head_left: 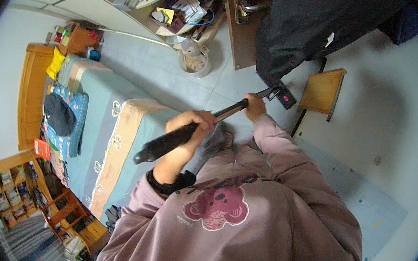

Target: The person mops the floor in a bedroom and balcony area using a mop. They move items such as a box and a small stool to reach the floor, then continue mopping around furniture and along walls.

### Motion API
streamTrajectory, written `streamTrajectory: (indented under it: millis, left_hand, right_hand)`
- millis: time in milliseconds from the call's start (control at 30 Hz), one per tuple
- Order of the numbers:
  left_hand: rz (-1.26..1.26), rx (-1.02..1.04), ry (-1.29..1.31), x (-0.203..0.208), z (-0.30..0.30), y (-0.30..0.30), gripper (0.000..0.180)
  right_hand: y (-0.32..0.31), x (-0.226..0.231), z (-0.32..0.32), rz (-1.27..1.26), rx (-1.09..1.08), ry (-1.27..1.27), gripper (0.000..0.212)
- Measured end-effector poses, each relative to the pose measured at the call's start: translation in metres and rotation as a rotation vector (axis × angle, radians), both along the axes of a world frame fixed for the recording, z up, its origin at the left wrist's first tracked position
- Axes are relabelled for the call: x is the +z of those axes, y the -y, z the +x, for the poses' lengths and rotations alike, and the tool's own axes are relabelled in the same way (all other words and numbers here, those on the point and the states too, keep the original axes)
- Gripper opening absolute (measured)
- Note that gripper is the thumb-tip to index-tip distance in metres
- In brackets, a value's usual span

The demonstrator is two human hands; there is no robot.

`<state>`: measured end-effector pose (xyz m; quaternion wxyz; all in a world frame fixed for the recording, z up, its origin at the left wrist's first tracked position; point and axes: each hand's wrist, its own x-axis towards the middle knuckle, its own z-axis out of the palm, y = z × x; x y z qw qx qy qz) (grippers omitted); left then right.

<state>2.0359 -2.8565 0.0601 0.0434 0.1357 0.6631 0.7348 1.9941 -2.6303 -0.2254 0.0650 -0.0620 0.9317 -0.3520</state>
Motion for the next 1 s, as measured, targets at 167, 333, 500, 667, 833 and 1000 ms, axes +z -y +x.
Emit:
streamTrajectory:
  millis: [167, 333, 500, 667, 833, 1000]
  left_hand:
    - [-0.089, 0.086, 0.015, 0.05, 0.03, 0.013, 0.012]
    - [-0.227, 0.159, 0.023, 0.088, 0.054, 0.015, 0.016]
    - [-0.261, 0.325, 0.002, 0.094, 0.074, 0.021, 0.016]
    - [-0.068, 0.449, 0.02, 0.072, 0.081, 0.029, 0.017]
    - [-0.004, 0.504, -0.005, 0.062, 0.093, 0.034, 0.02]
    - [0.033, 0.507, -0.038, 0.056, 0.101, 0.037, 0.02]
  right_hand:
    - [0.049, 0.033, 0.029, -0.23, 0.071, 0.056, 0.018]
    - [0.062, 0.069, 0.022, -0.332, 0.49, 0.091, 0.042]
    - [0.05, 0.152, -0.081, 0.049, 0.501, -0.082, 0.063]
    - [0.053, 0.256, -0.202, 0.931, 0.504, -0.852, 0.039]
    - [0.023, 0.265, -0.272, 1.471, 0.483, -1.172, 0.046]
    - [0.023, 0.254, -0.27, 1.472, 0.502, -1.022, 0.04]
